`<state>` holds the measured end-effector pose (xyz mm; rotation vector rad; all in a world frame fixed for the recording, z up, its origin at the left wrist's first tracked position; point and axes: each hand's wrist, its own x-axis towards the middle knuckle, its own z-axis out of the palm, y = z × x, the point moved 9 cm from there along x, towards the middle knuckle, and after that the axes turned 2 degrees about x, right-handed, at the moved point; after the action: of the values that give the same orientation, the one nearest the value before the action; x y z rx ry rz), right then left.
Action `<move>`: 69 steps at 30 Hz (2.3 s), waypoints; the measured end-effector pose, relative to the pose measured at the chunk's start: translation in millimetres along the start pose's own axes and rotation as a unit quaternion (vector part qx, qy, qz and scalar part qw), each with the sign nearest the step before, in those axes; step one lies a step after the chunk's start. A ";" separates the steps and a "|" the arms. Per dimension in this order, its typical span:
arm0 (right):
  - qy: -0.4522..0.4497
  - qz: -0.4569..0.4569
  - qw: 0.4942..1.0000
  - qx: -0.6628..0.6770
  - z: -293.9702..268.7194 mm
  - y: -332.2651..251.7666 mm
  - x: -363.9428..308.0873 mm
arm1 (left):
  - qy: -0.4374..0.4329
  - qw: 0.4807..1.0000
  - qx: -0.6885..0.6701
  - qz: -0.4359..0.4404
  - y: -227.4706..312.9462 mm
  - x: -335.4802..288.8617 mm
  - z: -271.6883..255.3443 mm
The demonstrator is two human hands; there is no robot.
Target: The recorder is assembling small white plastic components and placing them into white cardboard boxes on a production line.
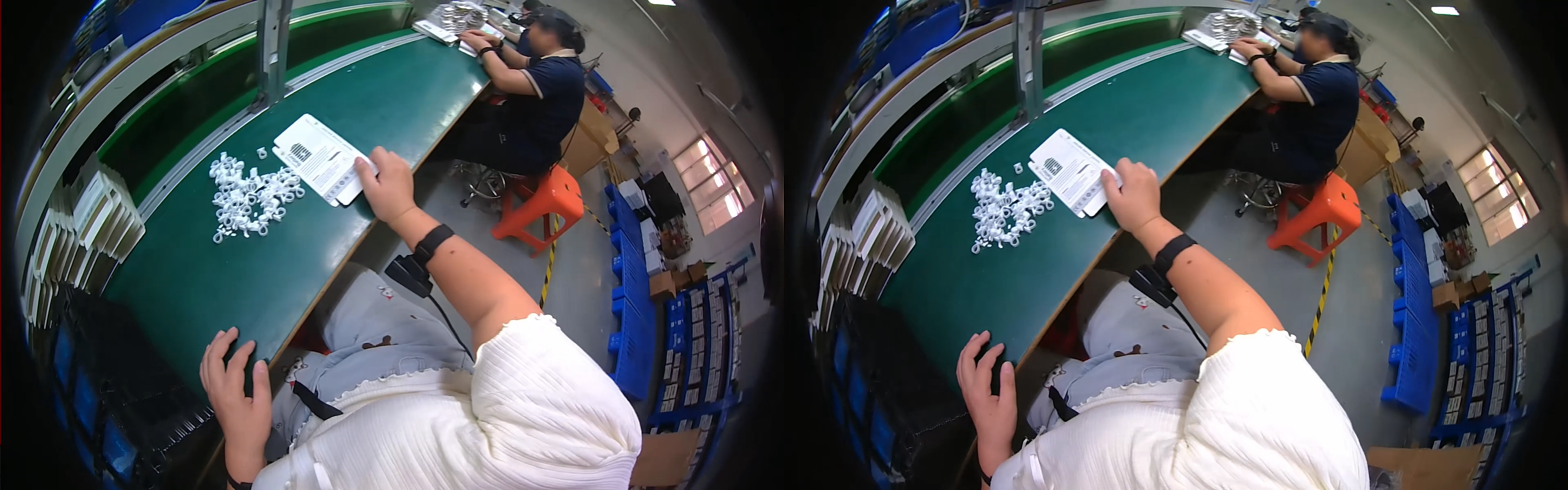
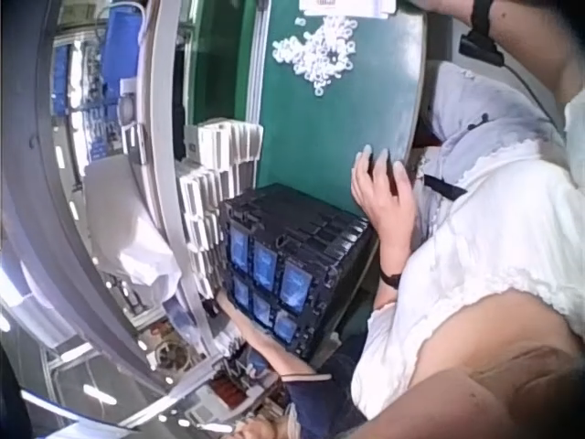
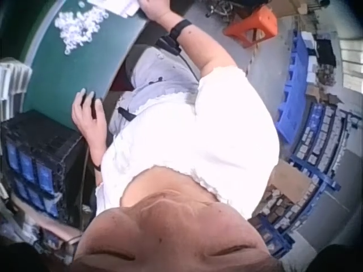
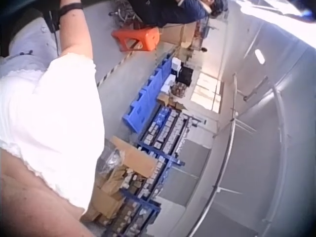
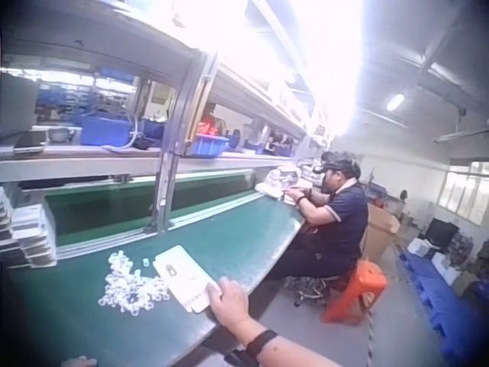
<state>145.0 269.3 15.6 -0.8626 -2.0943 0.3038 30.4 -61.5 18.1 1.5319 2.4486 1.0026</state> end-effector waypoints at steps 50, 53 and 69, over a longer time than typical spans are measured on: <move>-0.182 -0.106 0.977 0.030 26.8 42.5 34.2 | 0.039 0.950 0.300 -0.073 -4.6 5.6 26.9; -0.214 -0.088 0.969 0.087 33.7 37.6 36.6 | 0.008 0.947 0.308 -0.086 -14.2 7.4 26.5; -0.178 -0.111 0.974 0.090 18.5 31.6 18.2 | -0.017 0.948 0.312 -0.060 -13.8 7.6 18.9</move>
<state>137.9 306.3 -0.3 -0.4869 -2.4233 0.5519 23.4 -50.0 -2.5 1.4768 2.9542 0.1664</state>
